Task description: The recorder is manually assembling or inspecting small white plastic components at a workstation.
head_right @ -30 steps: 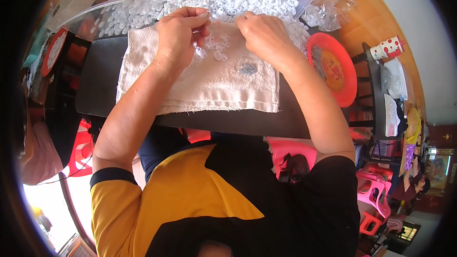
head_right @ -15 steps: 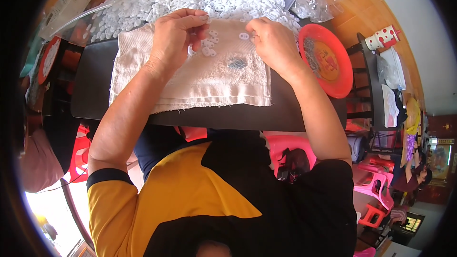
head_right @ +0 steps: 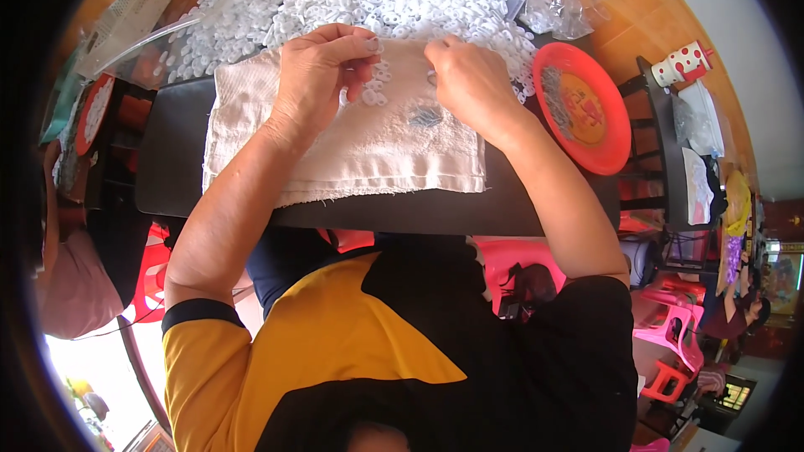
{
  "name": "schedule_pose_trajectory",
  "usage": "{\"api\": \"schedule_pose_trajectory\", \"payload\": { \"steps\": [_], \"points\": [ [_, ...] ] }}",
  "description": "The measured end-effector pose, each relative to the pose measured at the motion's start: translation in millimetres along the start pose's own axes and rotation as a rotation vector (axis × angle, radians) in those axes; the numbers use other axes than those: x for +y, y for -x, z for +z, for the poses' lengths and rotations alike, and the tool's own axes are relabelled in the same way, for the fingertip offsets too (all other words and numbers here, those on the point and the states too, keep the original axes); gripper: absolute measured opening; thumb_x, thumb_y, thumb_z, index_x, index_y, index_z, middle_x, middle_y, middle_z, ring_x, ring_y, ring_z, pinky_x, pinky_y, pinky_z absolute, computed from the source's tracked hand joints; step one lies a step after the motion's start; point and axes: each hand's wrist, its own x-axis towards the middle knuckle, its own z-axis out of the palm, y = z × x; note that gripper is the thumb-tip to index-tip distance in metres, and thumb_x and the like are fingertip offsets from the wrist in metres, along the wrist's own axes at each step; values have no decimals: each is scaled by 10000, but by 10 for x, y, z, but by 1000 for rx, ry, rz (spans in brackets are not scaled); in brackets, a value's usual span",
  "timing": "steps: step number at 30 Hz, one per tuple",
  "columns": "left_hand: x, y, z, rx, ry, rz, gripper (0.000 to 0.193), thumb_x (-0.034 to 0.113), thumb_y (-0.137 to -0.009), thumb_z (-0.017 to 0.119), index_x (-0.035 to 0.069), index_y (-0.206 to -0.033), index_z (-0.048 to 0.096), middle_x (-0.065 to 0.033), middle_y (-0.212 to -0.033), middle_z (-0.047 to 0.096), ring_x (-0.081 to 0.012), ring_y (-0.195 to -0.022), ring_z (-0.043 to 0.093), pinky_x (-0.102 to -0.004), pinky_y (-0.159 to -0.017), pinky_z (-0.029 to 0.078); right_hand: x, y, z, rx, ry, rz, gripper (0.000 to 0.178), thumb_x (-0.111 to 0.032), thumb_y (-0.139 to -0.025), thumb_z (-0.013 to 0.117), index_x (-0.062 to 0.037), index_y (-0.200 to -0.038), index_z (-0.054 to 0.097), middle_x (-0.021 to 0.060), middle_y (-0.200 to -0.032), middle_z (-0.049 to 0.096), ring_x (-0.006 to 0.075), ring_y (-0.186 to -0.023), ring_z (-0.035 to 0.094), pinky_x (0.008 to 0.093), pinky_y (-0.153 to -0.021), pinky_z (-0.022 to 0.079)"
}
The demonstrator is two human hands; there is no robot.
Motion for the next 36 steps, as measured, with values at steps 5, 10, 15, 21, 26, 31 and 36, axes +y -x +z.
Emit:
{"api": "schedule_pose_trajectory", "payload": {
  "steps": [5,10,15,21,26,31,36],
  "points": [
    [19,44,9,-1,28,-7,82,22,-810,669,-42,-848,637,-99,-728,642,-118,-539,572,-228,-404,406,-215,-121,-227,8,-1144,433,70,-88,-867,646,-21,-884,632,16,-716,604,81,-657,560,223,-579,400],
    [44,78,42,8,30,-2,79,21,-805,669,-38,-842,634,-101,-731,644,-121,-543,573,-228,-406,405,-381,-144,-235,143,-1283,440,93,-88,-877,644,-6,-923,650,19,-759,627,92,-661,566,213,-585,396],
    [48,98,67,17,42,33,55,20,-775,656,-27,-793,633,-83,-682,629,-108,-515,548,-231,-415,403,-391,-147,-175,159,-1305,425,115,-79,-879,639,2,-957,659,28,-777,639,96,-670,575,217,-594,405],
    [42,112,80,28,35,52,54,18,-772,651,-26,-789,625,-81,-676,626,-103,-513,549,-227,-409,395,-410,-142,-171,171,-1300,426,107,-64,-880,639,3,-959,664,34,-793,649,101,-689,592,217,-606,414],
    [47,134,86,22,11,64,49,14,-771,643,-28,-787,623,-81,-674,627,-101,-524,561,-223,-412,401,-431,-130,-175,211,-1293,415,115,-46,-883,632,7,-979,665,39,-815,657,108,-707,605,221,-619,427],
    [49,142,94,30,3,94,46,13,-770,635,-28,-785,622,-78,-670,628,-97,-526,563,-223,-411,404,-429,-118,-146,215,-1309,419,124,-37,-882,632,16,-989,665,44,-824,660,113,-718,609,224,-626,429],
    [44,159,110,44,-31,79,45,12,-772,634,-29,-785,622,-77,-661,624,-95,-526,560,-221,-413,405,-443,-104,-151,207,-1322,428,127,-27,-882,630,22,-994,664,48,-825,660,115,-723,609,226,-629,432]
  ]
}}
